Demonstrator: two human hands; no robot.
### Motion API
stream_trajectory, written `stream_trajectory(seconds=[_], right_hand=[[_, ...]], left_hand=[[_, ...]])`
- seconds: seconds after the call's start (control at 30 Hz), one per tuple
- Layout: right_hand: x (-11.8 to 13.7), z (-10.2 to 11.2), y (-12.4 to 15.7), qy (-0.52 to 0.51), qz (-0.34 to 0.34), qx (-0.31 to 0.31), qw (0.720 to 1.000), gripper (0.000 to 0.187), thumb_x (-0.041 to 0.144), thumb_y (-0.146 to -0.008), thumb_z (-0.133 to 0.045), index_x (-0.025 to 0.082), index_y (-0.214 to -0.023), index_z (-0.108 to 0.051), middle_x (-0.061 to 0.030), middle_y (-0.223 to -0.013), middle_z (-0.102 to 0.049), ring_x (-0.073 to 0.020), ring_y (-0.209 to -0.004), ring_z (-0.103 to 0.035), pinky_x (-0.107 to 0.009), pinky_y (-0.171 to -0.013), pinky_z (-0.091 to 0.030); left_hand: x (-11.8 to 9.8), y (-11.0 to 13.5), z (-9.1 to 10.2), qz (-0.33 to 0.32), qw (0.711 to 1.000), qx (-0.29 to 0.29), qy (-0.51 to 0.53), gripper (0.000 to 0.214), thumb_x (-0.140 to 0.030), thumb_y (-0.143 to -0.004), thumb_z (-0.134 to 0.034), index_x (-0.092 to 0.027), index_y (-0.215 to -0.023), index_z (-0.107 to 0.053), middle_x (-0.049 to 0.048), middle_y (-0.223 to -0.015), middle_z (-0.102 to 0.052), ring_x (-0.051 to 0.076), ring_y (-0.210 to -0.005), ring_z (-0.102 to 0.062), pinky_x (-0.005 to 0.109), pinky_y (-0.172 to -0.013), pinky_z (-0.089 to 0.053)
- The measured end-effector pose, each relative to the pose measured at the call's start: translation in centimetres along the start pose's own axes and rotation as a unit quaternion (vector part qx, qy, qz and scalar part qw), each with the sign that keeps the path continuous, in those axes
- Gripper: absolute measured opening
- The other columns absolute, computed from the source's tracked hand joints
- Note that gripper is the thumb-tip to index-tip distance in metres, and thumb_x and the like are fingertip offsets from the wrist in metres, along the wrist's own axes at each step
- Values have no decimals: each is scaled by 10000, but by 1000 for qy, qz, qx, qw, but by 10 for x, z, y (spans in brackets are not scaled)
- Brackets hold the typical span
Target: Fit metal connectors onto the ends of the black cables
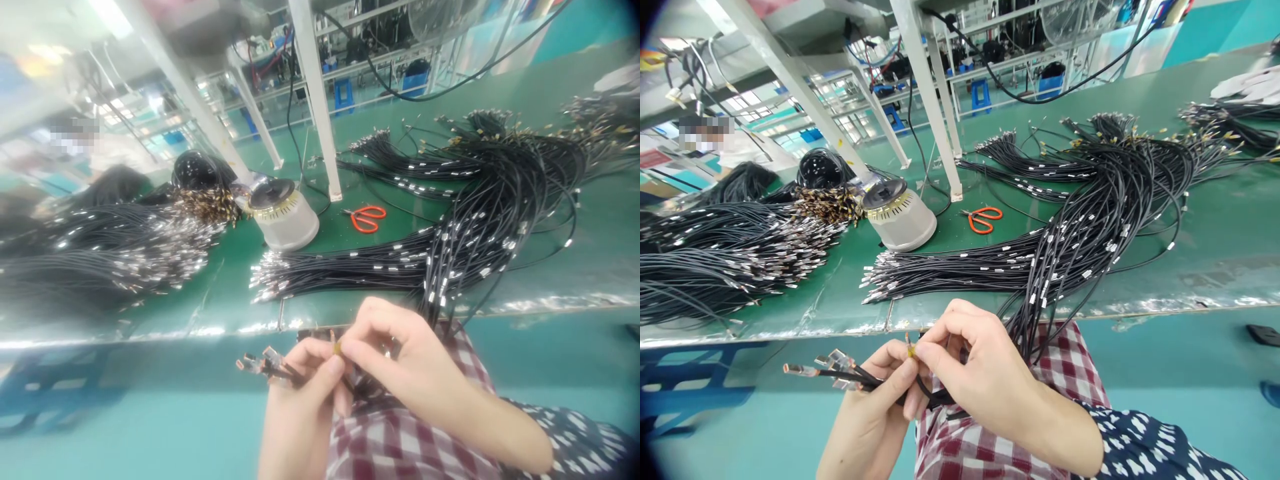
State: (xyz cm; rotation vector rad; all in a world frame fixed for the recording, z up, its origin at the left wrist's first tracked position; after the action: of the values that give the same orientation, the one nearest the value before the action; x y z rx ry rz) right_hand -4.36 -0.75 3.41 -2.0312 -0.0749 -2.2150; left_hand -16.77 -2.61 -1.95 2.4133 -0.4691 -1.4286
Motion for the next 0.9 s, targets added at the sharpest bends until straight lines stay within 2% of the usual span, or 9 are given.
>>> stream_trajectory(seconds=[0.17, 0.37, 0.47, 0.53, 0.67, 0.77, 0.83, 0.9], right_hand=[[-1, -4, -5, 20, -16, 9, 1000, 194, 133, -807, -633, 175, -617, -634, 28, -682, -576, -79, -593, -543, -188, -539, -432], [-11, -16, -12, -114, -70, 69, 989, 180, 154, -824, -625, 146, -646, -598, 38, -582, -561, -86, -527, -565, -200, -525, -462], [-12, -17, -13, -157, -63, 57, 984, 197, 167, -831, -618, 151, -643, -563, 44, -587, -546, -86, -508, -564, -203, -504, -463], [-11, -12, -11, -132, -51, 28, 990, 192, 148, -812, -630, 153, -631, -566, 40, -630, -542, -75, -519, -546, -193, -500, -451], [-3, -3, -6, -37, -4, -10, 999, 181, 124, -794, -635, 166, -619, -609, 25, -684, -563, -76, -580, -524, -181, -515, -428], [-7, -6, -9, -43, -24, 19, 999, 170, 156, -797, -646, 160, -628, -640, 16, -659, -582, -85, -557, -549, -197, -509, -428], [-18, -12, -13, -101, -74, 55, 991, 131, 202, -774, -694, 146, -664, -648, 14, -616, -589, -94, -516, -562, -211, -492, -419], [-26, -22, -16, -185, -116, 108, 970, 178, 268, -743, -744, 136, -700, -632, 14, -559, -593, -108, -485, -563, -222, -484, -400]], left_hand=[[4, 1, -1, 5, 1000, 13, -19, 207, -288, -736, -784, -153, -646, -655, -16, -427, -581, 81, -400, -512, 178, -474, -370], [1, 1, 0, -18, 998, 13, -59, 186, -257, -814, -697, -150, -674, -637, 3, -628, -654, 69, -387, -515, 198, -449, -369], [-2, 1, -1, -27, 997, 8, -74, 161, -273, -806, -705, -158, -724, -626, -11, -610, -627, 55, -382, -471, 190, -437, -351], [-3, 0, -1, -28, 996, 2, -85, 169, -261, -756, -753, -163, -746, -615, -32, -582, -595, 44, -395, -437, 177, -439, -336], [-5, -2, 3, -29, 996, -6, -89, 248, -240, -700, -792, -153, -656, -563, -31, -575, -593, 26, -382, -401, 162, -412, -277], [-4, -1, 4, -33, 994, -1, -102, 213, -266, -742, -757, -145, -671, -596, -10, -592, -620, 14, -354, -393, 167, -402, -233], [-4, -1, 2, -35, 993, 7, -113, 191, -273, -781, -720, -134, -692, -624, 6, -602, -636, 6, -342, -391, 174, -416, -231], [-3, 0, -1, -30, 994, 21, -106, 189, -273, -808, -694, -125, -705, -637, 16, -603, -647, -3, -330, -383, 177, -430, -231]])
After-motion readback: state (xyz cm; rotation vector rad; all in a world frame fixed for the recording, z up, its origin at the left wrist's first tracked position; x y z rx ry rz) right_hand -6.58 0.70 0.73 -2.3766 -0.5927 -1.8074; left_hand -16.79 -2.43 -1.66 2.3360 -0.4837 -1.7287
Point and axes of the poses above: each hand's wrist, its own y-axis away from the middle knuckle, its own z-axis out of the back of the hand, x = y × z, the point moved 10 cm from there along -y, towards the middle knuckle
